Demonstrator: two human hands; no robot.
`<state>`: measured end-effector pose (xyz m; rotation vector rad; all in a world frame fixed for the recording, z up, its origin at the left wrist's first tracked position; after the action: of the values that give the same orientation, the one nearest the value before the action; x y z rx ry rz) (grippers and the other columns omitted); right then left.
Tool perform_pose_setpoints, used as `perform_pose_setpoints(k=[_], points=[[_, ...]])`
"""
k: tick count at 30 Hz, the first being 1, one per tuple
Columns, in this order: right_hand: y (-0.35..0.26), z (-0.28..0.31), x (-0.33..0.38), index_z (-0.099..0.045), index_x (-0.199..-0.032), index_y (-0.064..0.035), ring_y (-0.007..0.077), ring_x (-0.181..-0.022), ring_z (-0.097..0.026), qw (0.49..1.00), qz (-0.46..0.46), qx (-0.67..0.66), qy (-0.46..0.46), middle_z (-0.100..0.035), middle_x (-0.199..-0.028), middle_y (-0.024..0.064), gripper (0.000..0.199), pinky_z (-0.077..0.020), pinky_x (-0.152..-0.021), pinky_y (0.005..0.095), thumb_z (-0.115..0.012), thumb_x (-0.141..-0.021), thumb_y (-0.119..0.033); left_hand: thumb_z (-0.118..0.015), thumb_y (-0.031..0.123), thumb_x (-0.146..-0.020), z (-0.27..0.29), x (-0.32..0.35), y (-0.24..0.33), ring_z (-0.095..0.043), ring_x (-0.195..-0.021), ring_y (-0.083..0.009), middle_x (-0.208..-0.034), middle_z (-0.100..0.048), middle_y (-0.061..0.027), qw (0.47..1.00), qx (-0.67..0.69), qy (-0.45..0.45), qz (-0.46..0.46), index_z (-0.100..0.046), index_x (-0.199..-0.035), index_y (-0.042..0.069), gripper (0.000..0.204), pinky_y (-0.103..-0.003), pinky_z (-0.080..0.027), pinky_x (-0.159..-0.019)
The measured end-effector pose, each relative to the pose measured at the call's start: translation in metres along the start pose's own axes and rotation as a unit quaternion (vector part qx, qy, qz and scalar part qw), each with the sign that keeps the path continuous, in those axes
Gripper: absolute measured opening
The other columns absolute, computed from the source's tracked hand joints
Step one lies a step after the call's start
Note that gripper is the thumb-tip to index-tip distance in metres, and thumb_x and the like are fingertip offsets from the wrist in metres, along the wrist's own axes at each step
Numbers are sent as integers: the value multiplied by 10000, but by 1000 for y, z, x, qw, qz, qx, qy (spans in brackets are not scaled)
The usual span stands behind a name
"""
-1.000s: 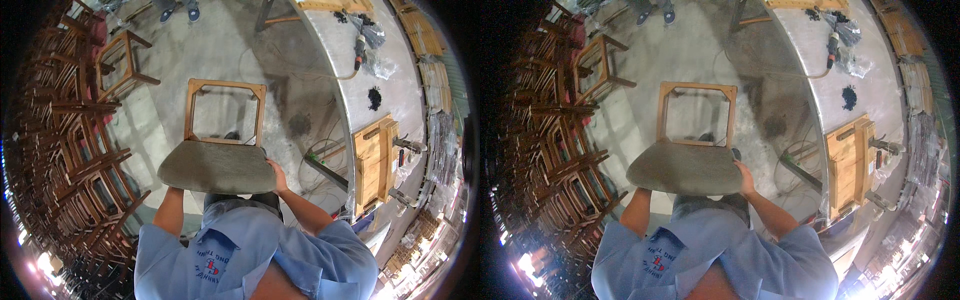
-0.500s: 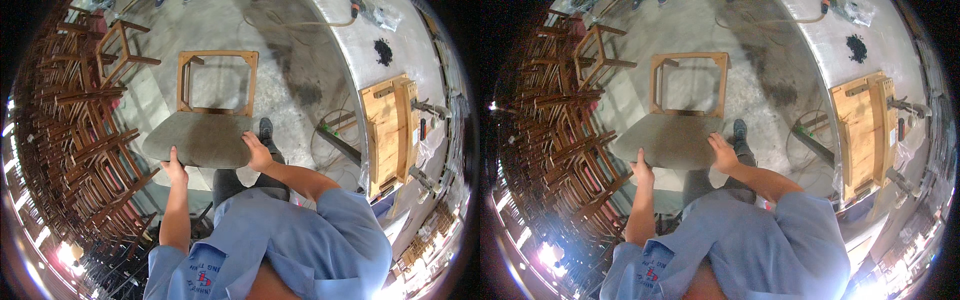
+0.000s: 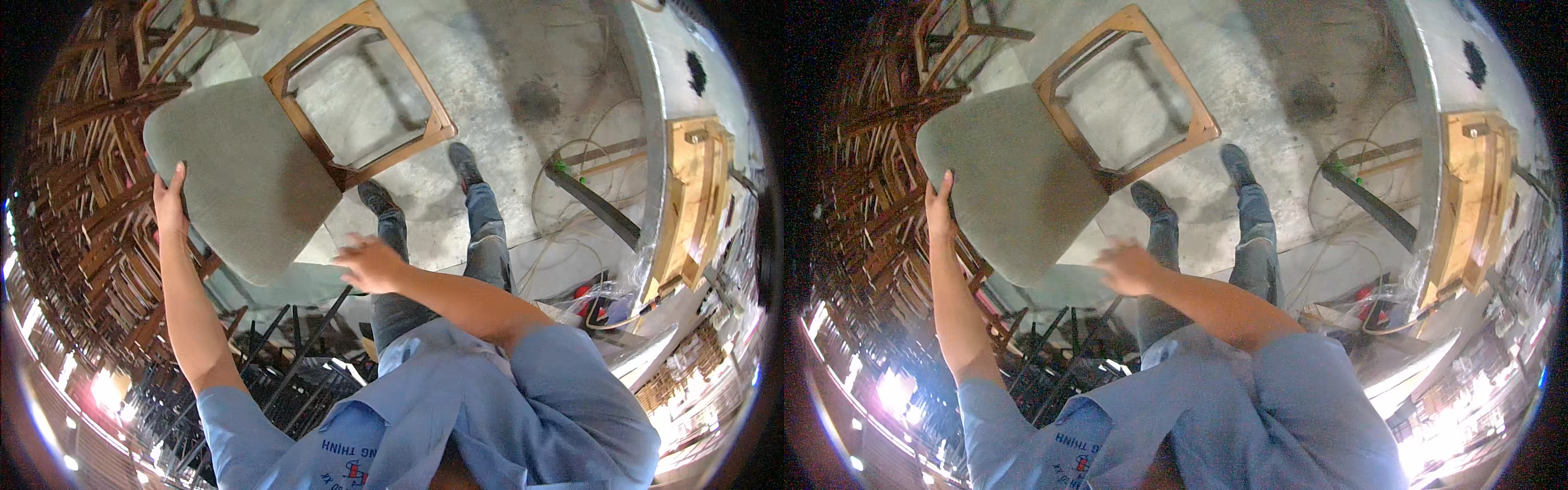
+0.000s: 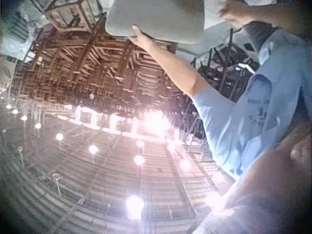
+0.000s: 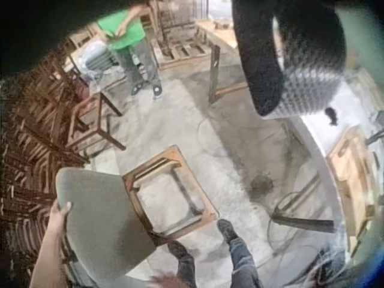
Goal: The person assembles a wooden chair by attaching a fabric seat cushion to the frame using a pneumatic drill and screws. They then attach the backrest, apply glue to the joints, and place the completed chair on a table.
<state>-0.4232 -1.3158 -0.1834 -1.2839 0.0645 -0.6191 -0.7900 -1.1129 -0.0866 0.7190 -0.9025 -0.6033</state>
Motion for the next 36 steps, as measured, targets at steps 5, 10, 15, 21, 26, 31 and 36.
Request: perform_pose_setpoints(k=[5, 10, 15, 21, 26, 31, 36], points=[[233, -17, 195, -537, -1462, -24, 412, -1518, -308, 807, -563, 170, -52, -368, -1627, 213, 777, -272, -1095, 765, -583, -937, -595, -736, 572, -895, -2, 2, 4, -552, -1331, -341, -1438, -575, -228, 977, -163, 135, -34, -510, -1470, -41, 870, -432, -398, -1139], [312, -20, 340, -301, -1593, -133, 376, -1304, -586, 734, -658, 86, -143, -568, -1439, 220, 915, -483, -1054, 539, -642, -884, -599, -708, 610, -900, 10, -5, 4, -598, -1228, -287, -1380, -624, -170, 962, -204, 181, -5, -551, -1440, -34, 855, -391, -438, -1073], [305, -29, 349, -481, -1434, -109, 403, -1097, -703, 701, -702, 106, -65, -718, -1190, 205, 763, -555, -930, 530, -658, -874, -596, -697, 605, -906, 20, -9, 0, -575, -1275, -294, -1436, -592, -171, 954, -212, 213, 12, -521, -1482, -27, 873, -391, -405, -1115], [317, -62, 354, -514, -1392, -83, 404, -1021, -726, 677, -719, 122, -95, -736, -1098, 220, 720, -567, -900, 524, -622, -896, -593, -665, 597, -929, 38, -15, -10, -515, -1349, -307, -1527, -518, -149, 963, -154, 218, 38, -464, -1536, 4, 873, -397, -368, -1147], [323, -92, 355, -496, -1414, -53, 400, -996, -728, 663, -730, 108, -122, -736, -1073, 218, 727, -566, -886, 526, -605, -909, -565, -646, 606, -935, 46, -14, -3, -504, -1359, -314, -1538, -502, -157, 954, -181, 237, 7, -460, -1544, 23, 864, -409, -356, -1155], [310, -108, 338, -477, -1397, -61, 389, -1023, -718, 635, -750, 141, -117, -700, -1143, 218, 710, -571, -882, 504, -638, -900, -543, -628, 617, -943, 48, -17, 1, -507, -1366, -319, -1559, -483, -160, 956, -194, 218, -14, -440, -1563, 34, 872, -416, -380, -1146], [309, -110, 334, -485, -1380, -71, 399, -1022, -710, 634, -752, 152, -99, -696, -1121, 216, 708, -568, -879, 510, -652, -889, -552, -628, 624, -942, 40, -2, -4, -509, -1369, -314, -1569, -474, -162, 935, -251, 247, -43, -446, -1560, 33, 874, -415, -388, -1142]])
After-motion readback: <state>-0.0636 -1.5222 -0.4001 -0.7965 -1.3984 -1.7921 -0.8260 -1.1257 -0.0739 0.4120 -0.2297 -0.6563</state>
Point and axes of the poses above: each hand's wrist, its own x-axis away from the middle knuckle, its own z-axis out of the back of the hand, y = z × x, the point moved 6 cm from there along -x, towards the middle knuckle
